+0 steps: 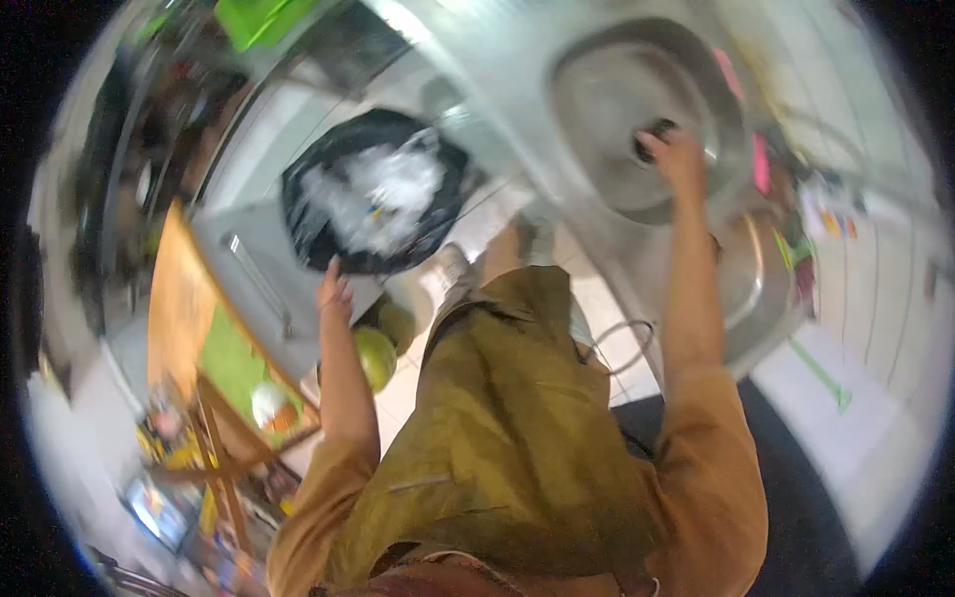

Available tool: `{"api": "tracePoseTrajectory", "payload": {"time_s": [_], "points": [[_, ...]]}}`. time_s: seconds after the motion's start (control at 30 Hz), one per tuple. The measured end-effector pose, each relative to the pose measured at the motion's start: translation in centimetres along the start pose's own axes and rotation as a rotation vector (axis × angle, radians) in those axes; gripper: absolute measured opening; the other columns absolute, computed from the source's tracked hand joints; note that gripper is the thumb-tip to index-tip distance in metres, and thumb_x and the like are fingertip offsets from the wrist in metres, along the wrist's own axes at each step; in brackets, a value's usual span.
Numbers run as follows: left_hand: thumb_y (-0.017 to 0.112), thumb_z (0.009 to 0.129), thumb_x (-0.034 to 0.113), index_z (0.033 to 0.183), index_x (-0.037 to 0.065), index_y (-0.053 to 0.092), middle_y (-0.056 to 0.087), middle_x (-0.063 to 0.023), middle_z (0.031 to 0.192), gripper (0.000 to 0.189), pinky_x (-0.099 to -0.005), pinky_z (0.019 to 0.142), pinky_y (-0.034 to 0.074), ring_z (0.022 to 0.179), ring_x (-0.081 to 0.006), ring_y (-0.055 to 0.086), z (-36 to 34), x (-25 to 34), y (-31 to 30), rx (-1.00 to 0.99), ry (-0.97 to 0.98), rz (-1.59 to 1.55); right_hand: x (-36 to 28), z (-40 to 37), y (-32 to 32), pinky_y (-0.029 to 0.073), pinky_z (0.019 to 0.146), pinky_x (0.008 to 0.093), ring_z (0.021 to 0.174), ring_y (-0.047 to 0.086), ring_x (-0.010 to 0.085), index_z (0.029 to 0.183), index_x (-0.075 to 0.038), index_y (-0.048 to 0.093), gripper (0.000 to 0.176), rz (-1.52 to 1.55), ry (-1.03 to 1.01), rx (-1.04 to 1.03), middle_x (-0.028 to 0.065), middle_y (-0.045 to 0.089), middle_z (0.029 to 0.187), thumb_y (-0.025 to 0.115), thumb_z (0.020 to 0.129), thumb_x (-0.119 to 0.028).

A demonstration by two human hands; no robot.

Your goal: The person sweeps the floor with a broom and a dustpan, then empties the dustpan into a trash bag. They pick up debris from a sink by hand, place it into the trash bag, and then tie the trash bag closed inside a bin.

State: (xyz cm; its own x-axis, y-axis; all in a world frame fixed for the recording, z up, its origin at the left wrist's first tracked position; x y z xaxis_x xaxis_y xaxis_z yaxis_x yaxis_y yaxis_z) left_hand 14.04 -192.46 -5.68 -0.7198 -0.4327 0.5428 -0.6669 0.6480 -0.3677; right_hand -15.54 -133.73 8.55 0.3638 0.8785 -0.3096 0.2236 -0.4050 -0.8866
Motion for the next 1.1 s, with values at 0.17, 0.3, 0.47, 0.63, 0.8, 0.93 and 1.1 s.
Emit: {"api": "tracePoseTrajectory", "payload": {"time_s": [0.17, 0.3, 0.47, 0.63, 0.8, 0.93, 1.1], "points": [[0.081, 0.073, 0.035, 0.086, -0.008, 0.066, 0.066, -0.0092, 0.080, 0.048, -0.0296, 0.068, 0.046, 0.073, -0.0129, 0.056, 6.0, -3.8, -0.8, 0.086, 0.422, -0.061, -8.9, -6.3, -1.4, 0.049, 0.075, 0.0393, 0.076, 0.064, 0.0300, 0.083, -0.003, 0.058, 0.050, -0.146, -0.181, 0.262, 0.0123, 0.066, 0.078, 0.075, 0.074, -0.049], [0.074, 0.080, 0.022, 0.089, 0.000, 0.061, 0.065, -0.0084, 0.077, 0.027, -0.0285, 0.068, 0.049, 0.071, -0.0145, 0.061, 8.2, -6.2, -0.7, 0.177, 0.454, -0.142, -17.2, -11.0, 0.4, 0.049, 0.073, 0.0357, 0.071, 0.063, 0.0235, 0.085, -0.005, 0.059, 0.034, -0.037, -0.495, 0.326, 0.0095, 0.064, 0.074, 0.072, 0.082, -0.036], [0.072, 0.082, 0.020, 0.094, 0.001, 0.057, 0.064, -0.0079, 0.080, 0.027, -0.0300, 0.068, 0.050, 0.071, -0.0150, 0.061, 4.7, -4.6, -2.3, 0.177, 0.527, -0.018, -27.3, -17.2, 8.1, 0.048, 0.068, 0.0292, 0.073, 0.061, 0.0129, 0.101, -0.004, 0.066, 0.027, 0.446, -0.688, -0.138, 0.0043, 0.068, 0.085, 0.068, 0.088, -0.027], [0.079, 0.076, 0.034, 0.103, 0.000, 0.054, 0.059, -0.0083, 0.089, 0.050, -0.0294, 0.071, 0.050, 0.078, -0.0154, 0.059, 2.0, -1.5, -3.2, 0.224, 0.543, 0.007, -33.9, -21.3, 19.6, 0.045, 0.065, 0.0225, 0.073, 0.057, 0.0099, 0.105, -0.003, 0.063, 0.023, 1.023, -0.273, -0.627, 0.0029, 0.065, 0.087, 0.065, 0.091, -0.021], [0.074, 0.080, 0.031, 0.094, -0.001, 0.061, 0.064, -0.0093, 0.082, 0.037, -0.0304, 0.068, 0.050, 0.070, -0.0172, 0.061, 2.2, 1.6, -3.6, 0.266, 0.577, 0.068, -30.3, -18.4, 36.1, 0.045, 0.062, 0.0245, 0.080, 0.055, 0.0150, 0.110, 0.000, 0.056, 0.022, 1.462, 0.210, -0.878, 0.0103, 0.060, 0.093, 0.057, 0.096, -0.017], [0.068, 0.085, 0.022, 0.090, 0.000, 0.064, 0.067, -0.0089, 0.075, 0.023, -0.0304, 0.065, 0.050, 0.064, -0.0178, 0.062, 2.9, 1.9, -4.0, 0.242, 0.665, -0.013, -28.9, -18.8, 36.4, 0.045, 0.061, 0.0238, 0.079, 0.055, 0.0153, 0.112, -0.002, 0.052, 0.021, 1.522, 0.258, -0.840, 0.0090, 0.057, 0.093, 0.053, 0.098, -0.016], [0.069, 0.084, 0.021, 0.090, 0.001, 0.066, 0.067, -0.0085, 0.074, 0.022, -0.0296, 0.065, 0.050, 0.067, -0.0153, 0.063, 3.2, 1.6, -4.0, 0.192, 0.626, -0.043, -28.6, -18.1, 33.4, 0.045, 0.061, 0.0235, 0.076, 0.053, 0.0141, 0.111, -0.002, 0.053, 0.020, 1.568, 0.200, -0.853, 0.0068, 0.057, 0.092, 0.053, 0.098, -0.018]]}}
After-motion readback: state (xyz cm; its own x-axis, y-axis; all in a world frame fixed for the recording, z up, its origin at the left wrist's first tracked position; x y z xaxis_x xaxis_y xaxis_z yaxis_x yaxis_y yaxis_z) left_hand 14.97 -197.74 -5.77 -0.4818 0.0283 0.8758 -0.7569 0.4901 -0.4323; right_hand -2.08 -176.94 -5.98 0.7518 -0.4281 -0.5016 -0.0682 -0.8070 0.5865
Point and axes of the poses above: each hand's wrist, its own z-axis towards the middle knuckle, its own y-axis out of the palm, x = y × z, the point moved 2 cm from there along z, towards the middle knuckle
